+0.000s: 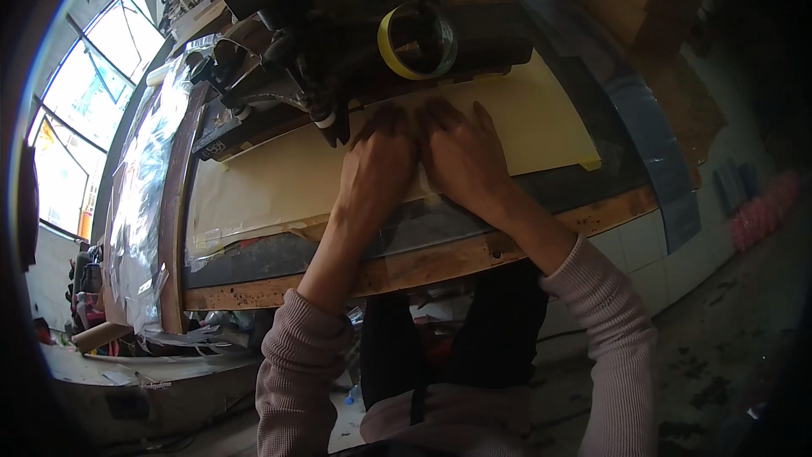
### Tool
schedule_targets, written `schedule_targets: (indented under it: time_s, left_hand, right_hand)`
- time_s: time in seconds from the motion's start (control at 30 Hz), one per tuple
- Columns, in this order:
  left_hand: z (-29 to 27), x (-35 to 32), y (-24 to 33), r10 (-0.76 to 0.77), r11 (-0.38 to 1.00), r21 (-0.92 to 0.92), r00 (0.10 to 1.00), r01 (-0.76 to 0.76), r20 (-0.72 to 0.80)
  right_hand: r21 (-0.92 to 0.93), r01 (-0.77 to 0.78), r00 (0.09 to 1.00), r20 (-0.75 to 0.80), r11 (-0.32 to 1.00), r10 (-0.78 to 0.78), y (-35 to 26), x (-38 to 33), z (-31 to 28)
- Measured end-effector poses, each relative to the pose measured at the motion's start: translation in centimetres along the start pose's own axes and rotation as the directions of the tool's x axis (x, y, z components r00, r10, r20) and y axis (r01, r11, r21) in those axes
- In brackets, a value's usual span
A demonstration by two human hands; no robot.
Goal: The person tapes a transparent plastic sheet to a large wooden board on a machine, using strips of tape and applying pressure by hand.
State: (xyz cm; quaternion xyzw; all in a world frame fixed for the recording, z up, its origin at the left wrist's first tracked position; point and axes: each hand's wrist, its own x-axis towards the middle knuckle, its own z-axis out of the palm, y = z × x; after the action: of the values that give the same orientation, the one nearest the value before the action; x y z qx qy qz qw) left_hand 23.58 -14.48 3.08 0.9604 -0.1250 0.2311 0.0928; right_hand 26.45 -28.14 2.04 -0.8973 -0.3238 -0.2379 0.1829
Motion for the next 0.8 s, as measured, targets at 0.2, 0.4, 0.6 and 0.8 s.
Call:
schedule_targets:
  time_s: [0.2,0.4,0.6,0.8]
  left_hand:
    - [-0.06,-0.28,-0.09,-0.028,0.997,-0.075,1.0,0.028,0.002]
    - [-0.44,0.0,0.11,-0.044,0.995,-0.084,0.997,0.049,0.061]
    - [-0.29,-0.18,-0.01,-0.024,0.997,-0.077,1.0,0.024,0.002]
    - [0.14,-0.17,-0.29,0.011,0.998,-0.069,1.0,-0.012,-0.011]
  right_hand:
    - [0.021,-0.004,1.0,0.001,1.0,0.004,-0.2,0.21,0.02]
    - [0.053,0.001,1.0,0.013,0.999,-0.001,0.21,0.42,0.19]
    - [0.065,0.003,1.0,0.021,0.998,-0.004,0.18,0.51,0.14]
    - [0.087,-0.002,1.0,0.025,0.996,0.0,0.28,0.57,-0.02]
